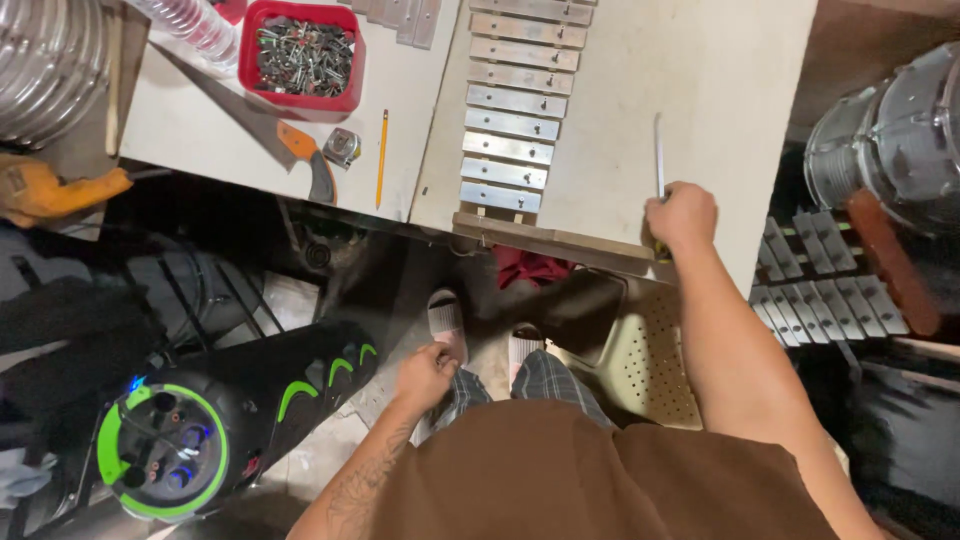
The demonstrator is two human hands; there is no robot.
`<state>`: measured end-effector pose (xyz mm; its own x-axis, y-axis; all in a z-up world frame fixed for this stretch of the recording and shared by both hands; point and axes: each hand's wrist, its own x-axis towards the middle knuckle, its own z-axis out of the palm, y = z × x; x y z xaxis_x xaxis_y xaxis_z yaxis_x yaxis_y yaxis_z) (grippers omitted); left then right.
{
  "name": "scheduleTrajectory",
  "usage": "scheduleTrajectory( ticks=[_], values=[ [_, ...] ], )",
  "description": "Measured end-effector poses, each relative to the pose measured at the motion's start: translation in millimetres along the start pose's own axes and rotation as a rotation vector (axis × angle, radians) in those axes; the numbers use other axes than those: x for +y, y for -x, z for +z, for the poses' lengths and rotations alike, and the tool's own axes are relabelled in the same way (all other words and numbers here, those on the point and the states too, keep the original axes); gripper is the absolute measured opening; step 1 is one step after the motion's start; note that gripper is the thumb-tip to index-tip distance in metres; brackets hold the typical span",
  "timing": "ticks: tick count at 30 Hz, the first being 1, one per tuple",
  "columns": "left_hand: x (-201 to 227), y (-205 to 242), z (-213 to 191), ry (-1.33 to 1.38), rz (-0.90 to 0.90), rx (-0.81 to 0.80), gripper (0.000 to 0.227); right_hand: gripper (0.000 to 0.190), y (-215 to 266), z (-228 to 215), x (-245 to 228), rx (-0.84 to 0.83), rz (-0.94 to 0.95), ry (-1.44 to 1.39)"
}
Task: The person uses a screwdriver to tighten screws on a series of metal bars attached to a wooden board. They pick up screws from a red container and secure them into the metal pieces, working methodically along the assembly.
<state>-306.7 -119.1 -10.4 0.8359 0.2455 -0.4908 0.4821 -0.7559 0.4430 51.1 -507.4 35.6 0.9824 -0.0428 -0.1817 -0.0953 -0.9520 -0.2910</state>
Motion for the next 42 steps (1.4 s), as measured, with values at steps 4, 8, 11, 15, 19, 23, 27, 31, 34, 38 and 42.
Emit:
scheduleTrajectory(
  ticks=[4,8,11,15,19,23,27,31,34,38,42],
  values=[
    [42,27,-19,0.165,0.003,0.024,0.037,0.028,18,-40,-8,0.353,-0.22,-0.128],
    [99,47,-50,0.405,0.096,0.028,0.034,0.035,128,-90,-84,0.035,-0.194,-0.592],
    [123,54,-52,0.577,0.08,-0.156,0.051,0.027,197,-62,-138,-0.329,-0.339,-0.807],
    [125,56,-49,0.552,-0.139,-0.327,0.058,0.032,227,55,-145,-0.66,-0.036,-1.067],
    [81,59,-21,0.53,-0.217,-0.334,0.046,0.038,217,95,-153,-0.661,-0.136,-0.957],
    [103,75,-50,0.678,-0.303,-0.42,0.045,0.032,194,88,-189,-0.609,0.04,-1.046],
    [109,65,-48,0.696,-0.283,-0.408,0.042,0.034,158,118,-180,-0.589,0.065,-1.128],
    [104,56,-29,0.659,-0.284,-0.433,0.047,0.032,134,133,-173,-0.537,-0.027,-1.04],
    [99,50,-10,0.624,-0.298,-0.44,0.054,0.033,125,134,-169,-0.532,-0.067,-1.027],
    [111,50,-21,0.666,-0.318,-0.404,0.056,0.035,121,135,-168,-0.567,-0.035,-1.09],
    [112,50,-20,0.631,-0.311,-0.404,0.057,0.033,123,126,-172,-0.569,-0.024,-1.122]
  ],
)
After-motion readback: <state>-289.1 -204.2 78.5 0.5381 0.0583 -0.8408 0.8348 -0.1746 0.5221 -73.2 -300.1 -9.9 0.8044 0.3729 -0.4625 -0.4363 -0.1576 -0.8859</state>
